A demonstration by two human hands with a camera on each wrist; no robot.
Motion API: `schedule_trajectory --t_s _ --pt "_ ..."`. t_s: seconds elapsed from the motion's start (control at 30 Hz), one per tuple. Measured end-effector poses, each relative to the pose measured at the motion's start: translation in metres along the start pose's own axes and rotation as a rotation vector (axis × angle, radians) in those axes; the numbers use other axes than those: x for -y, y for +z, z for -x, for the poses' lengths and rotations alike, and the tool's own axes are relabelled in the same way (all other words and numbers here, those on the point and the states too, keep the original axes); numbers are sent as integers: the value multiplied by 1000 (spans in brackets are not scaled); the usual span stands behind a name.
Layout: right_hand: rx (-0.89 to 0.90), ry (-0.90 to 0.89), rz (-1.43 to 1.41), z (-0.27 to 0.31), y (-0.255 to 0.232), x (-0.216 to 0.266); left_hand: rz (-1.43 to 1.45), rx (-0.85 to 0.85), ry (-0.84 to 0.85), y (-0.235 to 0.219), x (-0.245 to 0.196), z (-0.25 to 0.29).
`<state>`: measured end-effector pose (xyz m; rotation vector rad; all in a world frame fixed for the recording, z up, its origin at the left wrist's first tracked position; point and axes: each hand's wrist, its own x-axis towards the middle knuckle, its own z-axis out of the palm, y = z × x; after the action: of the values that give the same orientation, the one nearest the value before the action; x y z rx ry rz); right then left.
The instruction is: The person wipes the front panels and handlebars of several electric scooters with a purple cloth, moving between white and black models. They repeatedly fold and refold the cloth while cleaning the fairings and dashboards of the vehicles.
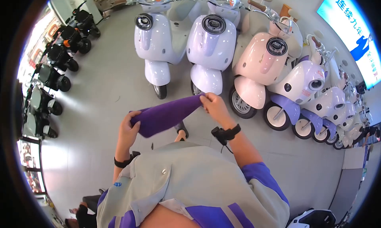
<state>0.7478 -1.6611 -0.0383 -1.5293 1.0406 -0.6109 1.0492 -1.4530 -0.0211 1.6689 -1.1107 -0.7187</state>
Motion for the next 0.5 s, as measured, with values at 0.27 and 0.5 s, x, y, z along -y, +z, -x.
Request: schedule_trajectory --t_s 0.27,0.5 --pt "-73 314 -340 -131 -48 18 -449 144 316 55 53 -232" --pt "-426 397 -845 -241 -86 -64 -555 424 372 166 86 -428"
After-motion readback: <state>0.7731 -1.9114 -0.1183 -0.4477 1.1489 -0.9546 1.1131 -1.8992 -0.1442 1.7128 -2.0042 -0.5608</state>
